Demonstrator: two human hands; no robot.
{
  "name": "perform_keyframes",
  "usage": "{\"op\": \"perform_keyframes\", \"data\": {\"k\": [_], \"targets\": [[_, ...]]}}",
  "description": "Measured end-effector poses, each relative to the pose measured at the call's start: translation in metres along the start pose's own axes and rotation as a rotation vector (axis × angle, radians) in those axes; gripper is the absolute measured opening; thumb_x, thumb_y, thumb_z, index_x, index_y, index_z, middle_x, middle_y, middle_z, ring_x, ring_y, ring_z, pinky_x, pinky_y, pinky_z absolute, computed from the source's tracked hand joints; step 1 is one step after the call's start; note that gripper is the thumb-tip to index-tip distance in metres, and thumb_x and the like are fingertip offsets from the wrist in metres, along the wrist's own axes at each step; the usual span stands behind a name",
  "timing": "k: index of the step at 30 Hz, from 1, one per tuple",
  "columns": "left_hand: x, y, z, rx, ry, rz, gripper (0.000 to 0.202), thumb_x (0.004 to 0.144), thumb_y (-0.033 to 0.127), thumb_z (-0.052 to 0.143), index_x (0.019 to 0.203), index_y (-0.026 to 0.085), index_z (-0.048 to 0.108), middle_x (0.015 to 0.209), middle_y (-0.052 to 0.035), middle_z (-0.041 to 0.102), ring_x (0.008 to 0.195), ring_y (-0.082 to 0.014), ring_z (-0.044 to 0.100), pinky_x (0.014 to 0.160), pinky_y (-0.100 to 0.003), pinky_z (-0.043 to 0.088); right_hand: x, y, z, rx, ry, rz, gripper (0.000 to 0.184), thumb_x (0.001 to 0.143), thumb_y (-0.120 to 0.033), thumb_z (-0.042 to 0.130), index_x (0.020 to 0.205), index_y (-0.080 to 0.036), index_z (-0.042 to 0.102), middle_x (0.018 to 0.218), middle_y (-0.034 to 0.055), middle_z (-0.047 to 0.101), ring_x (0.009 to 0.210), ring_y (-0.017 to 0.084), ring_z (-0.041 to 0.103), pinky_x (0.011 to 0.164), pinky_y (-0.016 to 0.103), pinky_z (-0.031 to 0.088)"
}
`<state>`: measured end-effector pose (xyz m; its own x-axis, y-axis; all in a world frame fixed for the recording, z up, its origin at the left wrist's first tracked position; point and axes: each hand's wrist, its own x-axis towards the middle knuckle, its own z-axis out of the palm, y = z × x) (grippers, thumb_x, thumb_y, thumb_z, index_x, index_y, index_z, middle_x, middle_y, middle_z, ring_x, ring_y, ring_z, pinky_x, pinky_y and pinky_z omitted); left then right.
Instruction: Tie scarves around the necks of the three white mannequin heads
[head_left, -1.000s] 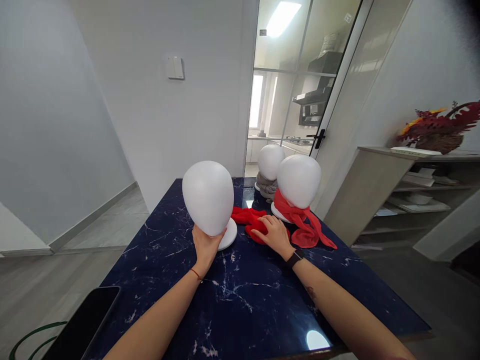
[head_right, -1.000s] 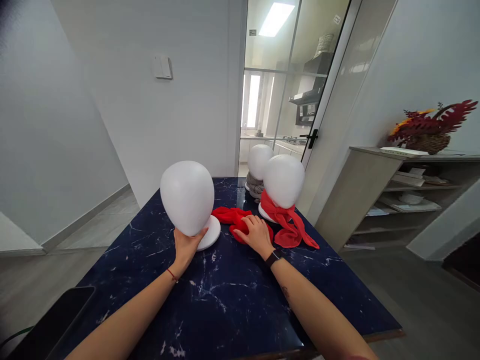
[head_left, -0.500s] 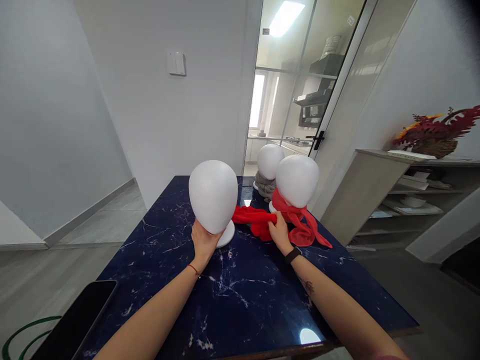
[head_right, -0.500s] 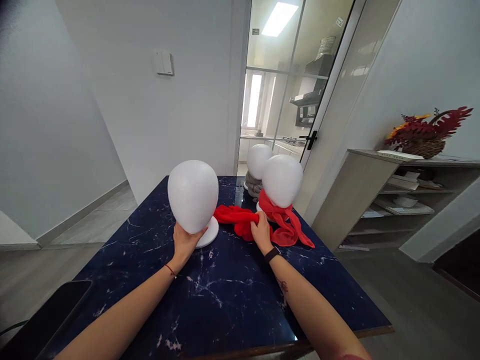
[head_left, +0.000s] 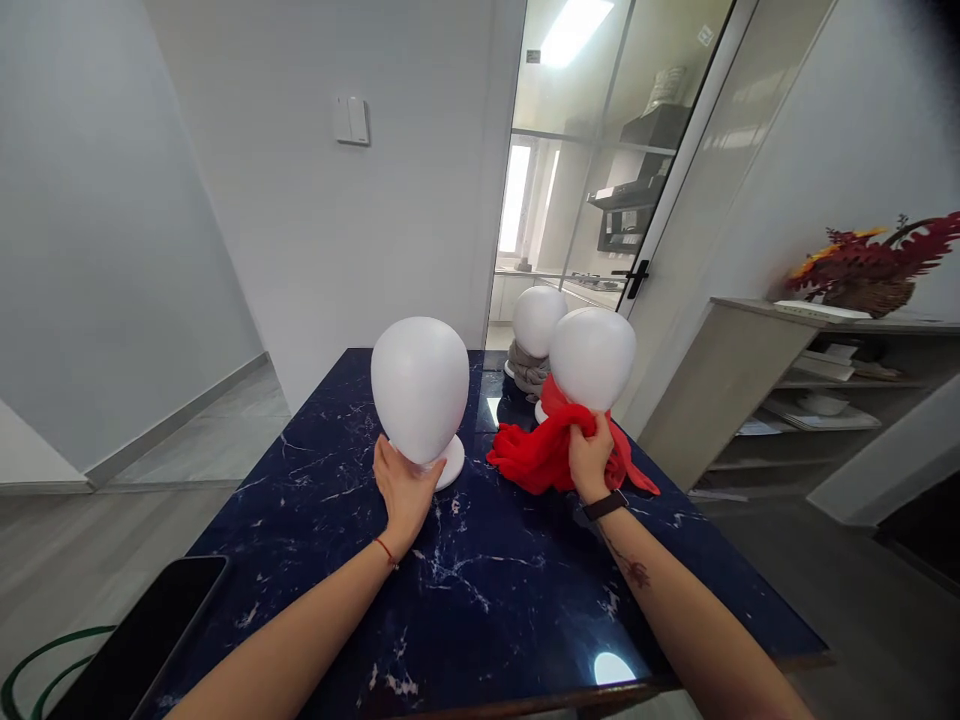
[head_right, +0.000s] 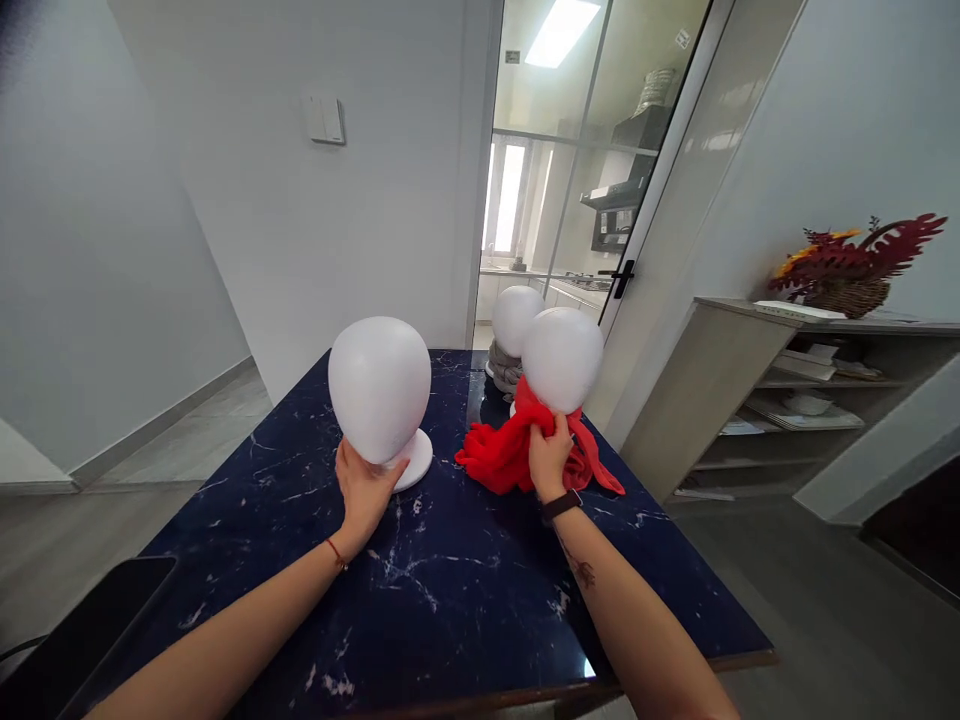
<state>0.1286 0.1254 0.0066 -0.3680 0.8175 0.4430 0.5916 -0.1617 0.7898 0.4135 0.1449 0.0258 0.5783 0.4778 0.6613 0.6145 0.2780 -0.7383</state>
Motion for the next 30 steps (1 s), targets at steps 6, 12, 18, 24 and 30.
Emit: {"op": "perform_keyframes", "data": {"k": [6,12,18,24,30], "targets": [[-0.056,-0.005,-0.034,-0.173,-0.156,0.067,0.041,0.076,0.025,0.055,0.114,0.021,0.042,0.112,-0.0097,0.048,0.109,-0.0253,0.049,0.094,-0.044,0.042,-0.026,-0.039,-0.006,-0.039,-0.149,-0.258,0.025,0.073,-0.026,0.047,0.095,-0.017,0.054,0.086,0.0080,0.062,0.078,0.022,0.057,0.072,0.033,0.043],[-0.065,0.019,-0.018,-0.498,-0.634,0.238,0.041,0.074,0.026,0.057,0.115,0.021,0.051,0.117,-0.0083,0.056,0.110,-0.0227,0.051,0.098,-0.039,0.039,-0.098,-0.084,-0.009,0.065,-0.729,-0.943,0.025,0.079,-0.034,0.044,0.092,-0.020,0.060,0.069,0.0052,0.063,0.064,0.019,0.057,0.067,0.035,0.044],[-0.051,0.021,-0.024,-0.624,-0.583,0.008,0.023,0.079,0.033,0.050,0.061,0.019,0.046,0.059,0.0032,0.049,0.057,-0.0118,0.042,0.057,-0.025,0.037,-0.110,-0.090,-0.005,-0.042,-1.022,-0.913,0.026,0.082,-0.035,0.045,0.099,-0.024,0.061,0.077,0.0053,0.068,0.070,0.019,0.061,0.070,0.033,0.045],[-0.044,0.017,-0.052,-0.521,-0.434,0.220,0.012,0.072,0.021,0.053,0.060,0.018,0.050,0.053,0.0039,0.047,0.050,-0.0097,0.037,0.048,-0.022,0.029,-0.051,-0.046,0.008,-0.063,-0.521,-0.533,0.017,0.086,-0.026,0.046,0.087,-0.018,0.061,0.079,0.0068,0.068,0.073,0.018,0.062,0.068,0.031,0.045],[-0.049,0.027,-0.057,-0.446,-0.371,0.625,0.005,0.075,0.016,0.050,0.071,0.018,0.053,0.060,0.0005,0.052,0.055,-0.0116,0.047,0.054,-0.024,0.035,0.009,-0.011,-0.012,0.044,0.036,0.088,0.038,0.073,-0.049,0.062,0.091,-0.016,0.055,0.074,0.0018,0.060,0.067,0.017,0.056,0.064,0.029,0.043]]}}
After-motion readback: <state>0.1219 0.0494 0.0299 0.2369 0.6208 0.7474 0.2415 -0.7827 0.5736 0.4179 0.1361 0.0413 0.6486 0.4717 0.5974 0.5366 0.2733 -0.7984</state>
